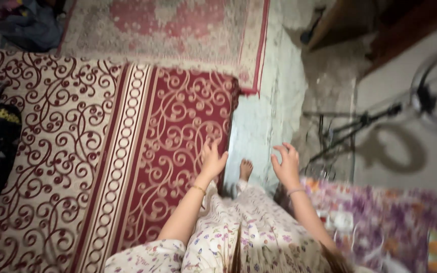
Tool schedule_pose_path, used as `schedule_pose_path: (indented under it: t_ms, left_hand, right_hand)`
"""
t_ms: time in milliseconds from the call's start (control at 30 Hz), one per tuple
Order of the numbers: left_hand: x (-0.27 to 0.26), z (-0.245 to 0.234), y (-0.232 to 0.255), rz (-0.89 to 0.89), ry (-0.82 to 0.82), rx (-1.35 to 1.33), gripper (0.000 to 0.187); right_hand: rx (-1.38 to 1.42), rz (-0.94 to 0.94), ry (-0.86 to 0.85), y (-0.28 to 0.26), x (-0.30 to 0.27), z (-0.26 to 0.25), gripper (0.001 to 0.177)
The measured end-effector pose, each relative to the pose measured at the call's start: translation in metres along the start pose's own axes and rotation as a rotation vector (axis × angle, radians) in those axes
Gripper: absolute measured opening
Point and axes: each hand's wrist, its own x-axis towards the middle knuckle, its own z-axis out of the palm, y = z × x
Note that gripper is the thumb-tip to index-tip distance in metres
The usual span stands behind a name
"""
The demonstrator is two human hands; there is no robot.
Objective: The person opens a mirrored wardrobe, retrieves a green bottle, an orange bottle, and a small red tube, then places them on a nearby table. They return to the wardrobe, take out an orange comb, and later retrieve the red tube again before closing the wardrobe.
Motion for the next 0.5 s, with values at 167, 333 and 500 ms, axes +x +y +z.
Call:
schedule_pose_path:
  t_ms: [167,333,500]
  left_hand:
    - [0.106,0.01,0.039,-0.072,-0.048,0.029,0.071]
    - [0.184,0.013,0.062,-0.051,0.068,-0.025,0.07]
    - [0.232,0.015,0.05,-0.283,-0.024,-0.032,0.068]
  right_hand:
    - [0.005,-0.034,-0.035,0.039,0.117,-0.012,0.031]
    - [0.049,-0.141,-0.11,0.048,0.225,-0.018,0.03]
    - [0.092,-0.244,-0.179,0.04,0.319,-0.012,0.029]
